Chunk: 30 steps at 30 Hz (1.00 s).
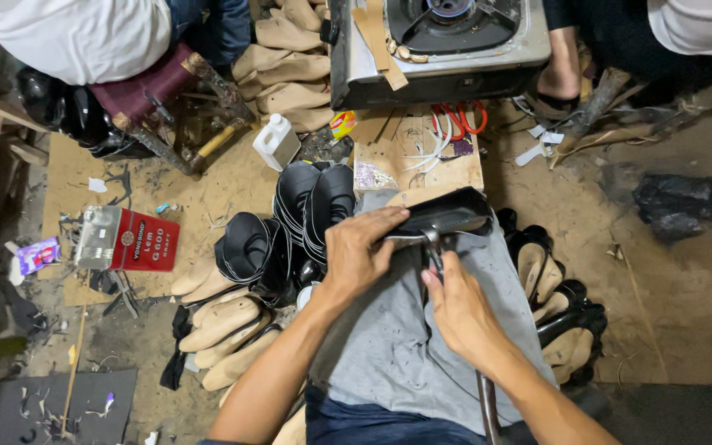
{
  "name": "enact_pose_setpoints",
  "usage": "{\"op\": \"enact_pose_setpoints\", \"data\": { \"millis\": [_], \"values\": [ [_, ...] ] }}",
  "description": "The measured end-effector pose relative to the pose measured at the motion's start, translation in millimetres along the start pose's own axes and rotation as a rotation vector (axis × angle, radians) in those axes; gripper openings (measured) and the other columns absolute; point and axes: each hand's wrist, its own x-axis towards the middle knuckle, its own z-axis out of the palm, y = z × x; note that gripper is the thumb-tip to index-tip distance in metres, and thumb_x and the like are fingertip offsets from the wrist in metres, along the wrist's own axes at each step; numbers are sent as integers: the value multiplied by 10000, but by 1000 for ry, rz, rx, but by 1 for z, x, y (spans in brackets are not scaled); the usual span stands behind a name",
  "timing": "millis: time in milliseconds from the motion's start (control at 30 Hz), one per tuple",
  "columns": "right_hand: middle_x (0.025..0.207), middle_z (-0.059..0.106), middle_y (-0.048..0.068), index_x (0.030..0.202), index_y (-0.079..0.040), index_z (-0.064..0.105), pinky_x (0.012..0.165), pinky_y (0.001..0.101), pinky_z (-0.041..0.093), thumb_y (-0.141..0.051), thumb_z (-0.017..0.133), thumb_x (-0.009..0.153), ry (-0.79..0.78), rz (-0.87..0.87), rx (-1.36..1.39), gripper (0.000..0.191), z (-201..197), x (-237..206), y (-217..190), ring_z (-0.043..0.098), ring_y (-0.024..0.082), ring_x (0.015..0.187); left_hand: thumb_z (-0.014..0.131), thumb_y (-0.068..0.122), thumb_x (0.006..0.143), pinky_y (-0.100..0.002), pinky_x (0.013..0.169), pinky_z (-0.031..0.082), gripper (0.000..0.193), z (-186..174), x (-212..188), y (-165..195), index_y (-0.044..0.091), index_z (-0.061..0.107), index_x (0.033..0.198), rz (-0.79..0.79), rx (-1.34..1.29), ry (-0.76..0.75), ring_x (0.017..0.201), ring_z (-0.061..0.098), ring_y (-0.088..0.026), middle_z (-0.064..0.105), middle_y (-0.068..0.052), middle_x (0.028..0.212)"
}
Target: The person uses a curved metal tool to scrape and smooth the edges of a black shoe sole. They repeatedly rotate the shoe and apply pressure along the perimeter, occasionally inspecting the work. The shoe is held in one hand while the tool is manipulated with the other.
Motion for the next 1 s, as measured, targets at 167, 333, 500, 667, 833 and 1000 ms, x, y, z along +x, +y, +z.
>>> {"op": "enact_pose_setpoints", "data": {
  "millis": [167, 333, 500, 667, 833, 1000],
  "values": [
    [917, 689, 274, 1075, -11, 501, 714, 573, 491, -246, 577, 1003, -57, 88, -44, 258, -4, 7, 4, 637, 506, 882, 729, 179, 799, -374, 862, 570, 423, -7, 17, 0, 142, 736, 1220, -289, -20, -208, 1012, 738, -280, 770, -106, 1122],
    [884, 683, 279, 1096, -36, 523, 708, 591, 477, -249, 598, 974, -29, 85, -93, 256, 1, 16, 0, 639, 508, 866, 729, 434, 810, -444, 875, 547, 496, 3, 55, -1, 187, 722, 1241, -382, 43, -441, 1002, 717, -346, 746, -166, 1085],
    [946, 637, 312, 1053, 37, 513, 733, 581, 485, -136, 570, 967, -67, -133, -243, 202, -12, 17, 16, 618, 519, 882, 635, 515, 918, -473, 813, 557, 466, 16, 50, 2, 245, 704, 1291, -427, 165, -499, 986, 722, -345, 753, -149, 1085],
    [1020, 613, 316, 1008, 55, 533, 824, 537, 515, 66, 538, 828, -92, -205, -572, 180, -43, 24, 31, 627, 483, 967, 622, 383, 973, -460, 746, 567, 423, 22, 33, 5, 107, 641, 1292, -27, 212, -276, 1008, 716, -332, 739, -137, 1183],
    [1006, 568, 333, 1018, 82, 518, 793, 544, 493, 48, 612, 799, -84, -237, -421, 240, -61, 28, 25, 594, 496, 913, 626, 374, 970, -455, 710, 569, 460, 28, 29, 7, 122, 598, 1353, -11, 332, -294, 994, 715, -327, 712, -135, 1230],
    [980, 559, 293, 994, 67, 476, 785, 541, 483, 21, 613, 850, 49, -356, -377, 204, -60, 26, 19, 584, 478, 925, 556, 427, 993, -487, 728, 560, 495, 30, 47, 5, 237, 553, 1450, -134, 336, -493, 961, 700, -377, 681, -181, 1196]
  ]
}}
